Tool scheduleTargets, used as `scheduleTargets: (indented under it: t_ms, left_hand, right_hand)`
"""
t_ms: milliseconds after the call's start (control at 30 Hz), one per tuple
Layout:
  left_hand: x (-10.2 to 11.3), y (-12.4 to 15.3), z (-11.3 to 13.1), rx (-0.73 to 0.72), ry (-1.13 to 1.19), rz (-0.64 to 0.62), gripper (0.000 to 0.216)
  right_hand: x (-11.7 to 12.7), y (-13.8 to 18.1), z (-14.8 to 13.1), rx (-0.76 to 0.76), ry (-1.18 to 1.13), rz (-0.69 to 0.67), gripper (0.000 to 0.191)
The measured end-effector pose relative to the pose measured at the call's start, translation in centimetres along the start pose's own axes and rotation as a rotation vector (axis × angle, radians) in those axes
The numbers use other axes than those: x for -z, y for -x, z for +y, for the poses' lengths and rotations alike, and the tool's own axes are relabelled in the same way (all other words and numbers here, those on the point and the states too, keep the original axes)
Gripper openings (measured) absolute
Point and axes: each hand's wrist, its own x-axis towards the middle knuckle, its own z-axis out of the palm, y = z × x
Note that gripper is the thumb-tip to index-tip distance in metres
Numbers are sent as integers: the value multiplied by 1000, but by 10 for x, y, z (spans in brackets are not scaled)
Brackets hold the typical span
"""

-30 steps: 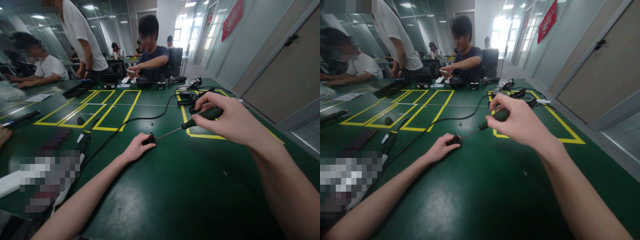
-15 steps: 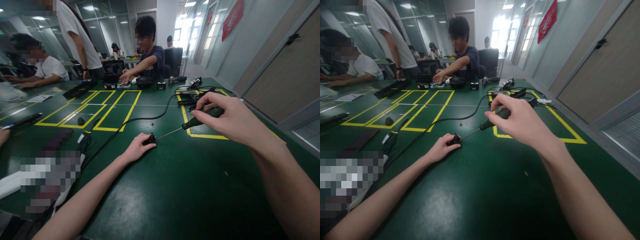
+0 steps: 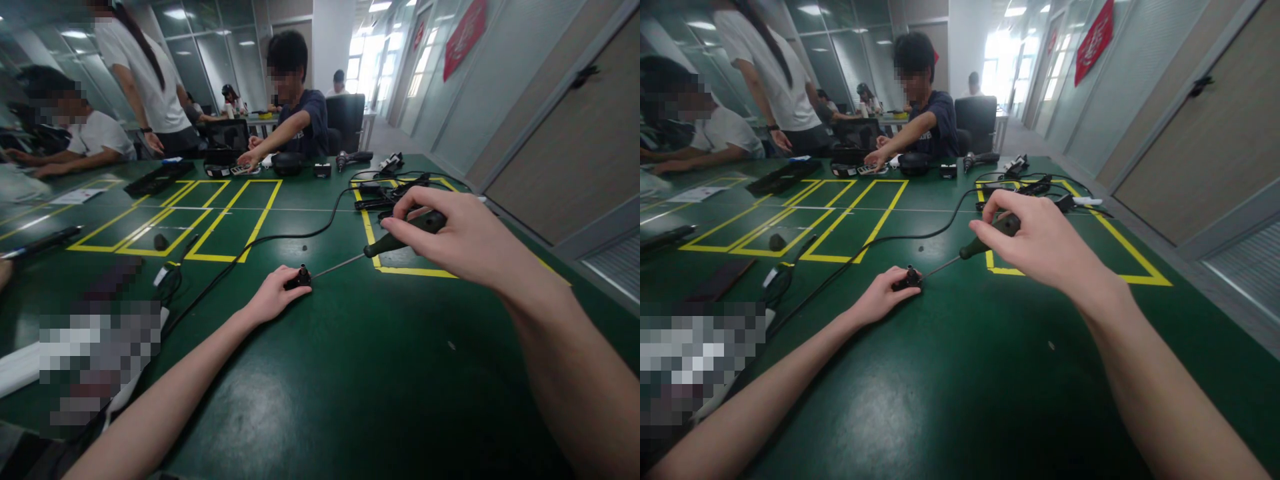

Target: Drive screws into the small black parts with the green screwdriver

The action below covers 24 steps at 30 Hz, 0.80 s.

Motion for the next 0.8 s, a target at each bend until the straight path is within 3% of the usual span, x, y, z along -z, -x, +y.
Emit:
scheduleTargets:
  t_ms: [200,433,633,800]
  left_hand:
    - [0,0,-2,4,1,4,24]
    - [0,0,-1,8,-5,3,23]
    - [0,0,1,0,-18,0,23]
    - [1,1,4,-27,-58,0,23]
  right_hand:
    - [1,2,0,84,-17,27,13]
    - [1,0,-2,-9,30,-12,34]
    - [1,3,1,57,-16,36,20]
    - [-1,3,0,119,-73,53,20]
